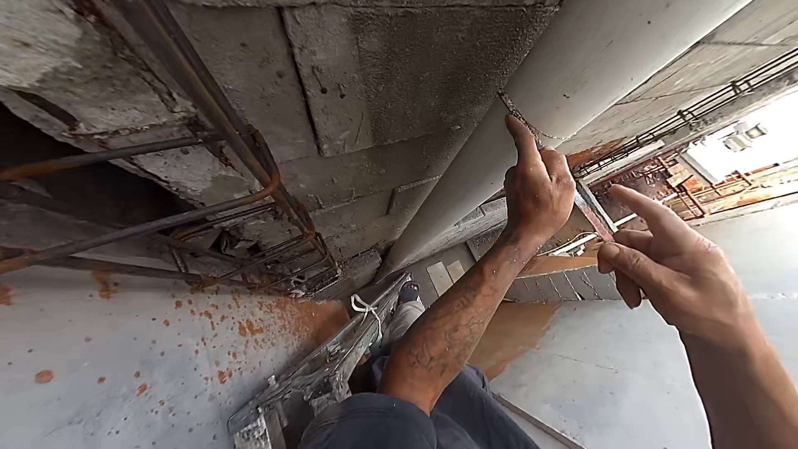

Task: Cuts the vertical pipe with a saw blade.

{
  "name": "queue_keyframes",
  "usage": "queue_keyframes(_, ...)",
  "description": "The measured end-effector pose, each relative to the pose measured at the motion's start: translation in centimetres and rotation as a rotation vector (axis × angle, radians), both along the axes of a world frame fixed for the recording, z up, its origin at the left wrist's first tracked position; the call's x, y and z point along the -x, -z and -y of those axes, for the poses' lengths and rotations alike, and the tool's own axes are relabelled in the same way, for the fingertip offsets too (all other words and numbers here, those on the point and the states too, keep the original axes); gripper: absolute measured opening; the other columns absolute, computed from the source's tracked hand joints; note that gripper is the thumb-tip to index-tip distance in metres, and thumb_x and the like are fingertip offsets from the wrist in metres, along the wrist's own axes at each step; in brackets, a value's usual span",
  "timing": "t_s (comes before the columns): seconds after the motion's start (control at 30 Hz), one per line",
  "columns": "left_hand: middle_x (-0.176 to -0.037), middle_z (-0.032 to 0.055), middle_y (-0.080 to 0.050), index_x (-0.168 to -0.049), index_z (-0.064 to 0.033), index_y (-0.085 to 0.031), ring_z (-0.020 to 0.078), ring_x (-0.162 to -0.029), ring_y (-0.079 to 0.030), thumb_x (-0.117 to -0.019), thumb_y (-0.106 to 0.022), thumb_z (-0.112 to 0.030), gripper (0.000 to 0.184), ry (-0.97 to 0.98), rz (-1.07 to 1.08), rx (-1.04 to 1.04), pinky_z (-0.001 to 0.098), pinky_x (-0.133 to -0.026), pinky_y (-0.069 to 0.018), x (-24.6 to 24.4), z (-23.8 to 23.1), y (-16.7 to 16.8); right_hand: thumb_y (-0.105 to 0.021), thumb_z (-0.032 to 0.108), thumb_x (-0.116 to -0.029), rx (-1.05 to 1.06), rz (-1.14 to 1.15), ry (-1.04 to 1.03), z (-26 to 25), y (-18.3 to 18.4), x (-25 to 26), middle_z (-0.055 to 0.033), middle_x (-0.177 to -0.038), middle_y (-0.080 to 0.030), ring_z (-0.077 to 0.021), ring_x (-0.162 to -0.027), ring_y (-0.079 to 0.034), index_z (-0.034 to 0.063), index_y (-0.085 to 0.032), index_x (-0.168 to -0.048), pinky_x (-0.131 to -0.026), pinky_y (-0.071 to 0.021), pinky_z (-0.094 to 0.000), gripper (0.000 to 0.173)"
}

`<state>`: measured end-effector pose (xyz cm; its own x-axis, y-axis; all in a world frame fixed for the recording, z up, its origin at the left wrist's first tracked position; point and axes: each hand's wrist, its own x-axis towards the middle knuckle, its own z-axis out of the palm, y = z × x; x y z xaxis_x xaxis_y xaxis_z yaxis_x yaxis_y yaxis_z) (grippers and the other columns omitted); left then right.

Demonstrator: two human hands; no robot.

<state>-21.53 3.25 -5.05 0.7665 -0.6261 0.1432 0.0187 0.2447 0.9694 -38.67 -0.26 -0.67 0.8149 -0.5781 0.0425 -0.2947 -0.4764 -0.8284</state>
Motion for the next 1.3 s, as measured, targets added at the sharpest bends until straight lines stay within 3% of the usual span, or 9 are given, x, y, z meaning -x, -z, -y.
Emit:
queue_keyframes(0.13, -0.069, 0.0109, -0.051, -0.163, -0.0053, 0.007, 0.0183, -0.051, -0.052, -0.1085, -0.037, -0.011, 0.07, -0.052, 0.023, 0.029, 0.0335, -0.047, -0.0474, 0.4, 0.3, 0.3, -0.058, 0.016, -0.0993, -0.254, 0.095, -0.002, -0.2, 0.0, -0.4, 0.0038, -0.071, -0.067, -0.0001, -0.036, -0.044, 0.0171, -0.059, -0.143, -0.031, -0.0388, -0.0151, 0.044)
queue_keyframes(0.27, -0.066, 0.0106, -0.053, -0.162, 0.0003, 0.003, 0.0166, -0.05, -0.051, -0.1077, -0.038, -0.008, 0.069, -0.154, 0.125, 0.004, 0.032, -0.047, -0.0473, 0.5, 0.8, 0.5, -0.047, 0.007, -0.0992, -0.455, 0.181, 0.025, -0.4, 0.5, -1.1, 0.0036, -0.058, -0.059, 0.0, -0.032, -0.041, 0.0115, -0.056, -0.144, -0.029, -0.0382, -0.0156, 0.046)
queue_keyframes(0.5, -0.075, 0.0125, -0.058, -0.16, 0.0027, -0.021, 0.0203, -0.064, -0.056, -0.1046, -0.038, -0.005, 0.059, -0.172, 0.013, -0.05, 0.0372, -0.063, -0.051, -4.8, 2.3, -1.4, -0.037, 0.003, -0.1046, -0.41, 0.22, 0.103, -0.8, -0.4, -7.1, 0.0009, -0.055, -0.05, -0.0019, -0.031, -0.036, 0.0065, -0.054, -0.146, -0.028, -0.0356, -0.0175, 0.045)
queue_keyframes(0.63, -0.092, 0.0211, -0.064, -0.162, -0.001, -0.014, 0.0279, -0.074, -0.063, -0.1047, -0.039, -0.006, 0.063, -0.104, 0.129, -0.127, 0.0409, -0.065, -0.0542, -2.1, -0.4, -1.4, -0.042, 0.008, -0.1013, -0.388, 0.228, 0.108, -2.3, 0.1, -3.8, 0.0034, -0.056, -0.049, -0.001, -0.032, -0.035, 0.013, -0.057, -0.146, -0.029, -0.0348, -0.0172, 0.047)
queue_keyframes(0.73, -0.081, 0.0191, -0.062, -0.162, 0.0014, -0.014, 0.0254, -0.062, -0.059, -0.1049, -0.039, -0.007, 0.063, -0.123, 0.141, -0.076, 0.0396, -0.056, -0.0516, -1.2, -0.6, -0.7, -0.045, 0.005, -0.0985, -0.407, 0.28, 0.12, -2.7, 0.6, -3.0, 0.0051, -0.055, -0.054, 0.0006, -0.033, -0.039, 0.0084, -0.061, -0.141, -0.031, -0.0364, -0.0154, 0.045)
queue_keyframes(0.83, -0.08, 0.0171, -0.063, -0.158, 0.0073, -0.024, 0.024, -0.069, -0.06, -0.1017, -0.038, -0.003, 0.059, -0.163, 0.095, -0.063, 0.0409, -0.067, -0.0525, -4.5, 1.7, -1.2, -0.04, 0.002, -0.1007, -0.373, 0.295, 0.163, -2.2, 0.3, -6.7, 0.0034, -0.055, -0.053, -0.0006, -0.033, -0.038, 0.0043, -0.059, -0.14, -0.031, -0.0365, -0.0163, 0.044)
queue_keyframes(0.93, -0.103, 0.0241, -0.07, -0.16, 0.0022, -0.024, 0.0302, -0.09, -0.068, -0.1018, -0.037, -0.004, 0.06, -0.155, 0.072, -0.086, 0.0451, -0.082, -0.0546, -5.4, 1.9, -1.6, -0.039, 0.004, -0.1048, -0.398, 0.304, 0.167, -2.3, 0.0, -7.1, 0.0007, -0.058, -0.052, -0.0023, -0.032, -0.036, 0.0055, -0.058, -0.143, -0.029, -0.0354, -0.0176, 0.043)
queue_keyframes(1.1, -0.086, 0.0212, -0.064, -0.163, -0.0004, -0.014, 0.0295, -0.068, -0.062, -0.1049, -0.038, -0.006, 0.063, -0.085, 0.129, -0.096, 0.0438, -0.06, -0.0529, -1.9, -0.8, -0.9, -0.045, 0.005, -0.0993, -0.398, 0.32, 0.137, -3.3, 0.9, -3.7, 0.0049, -0.056, -0.055, 0.0, -0.033, -0.039, 0.005, -0.061, -0.139, -0.03, -0.0363, -0.0159, 0.043)
queue_keyframes(1.3, -0.096, 0.0217, -0.067, -0.162, -0.0022, -0.02, 0.0287, -0.082, -0.064, -0.1032, -0.038, -0.005, 0.062, -0.066, 0.001, -0.093, 0.0448, -0.076, -0.0532, -5.5, 1.4, -2.0, -0.041, 0.004, -0.1045, -0.37, 0.327, 0.194, -3.1, 0.1, -7.1, 0.0014, -0.057, -0.052, -0.0021, -0.032, -0.036, 0.0049, -0.06, -0.141, -0.029, -0.0357, -0.0176, 0.041)
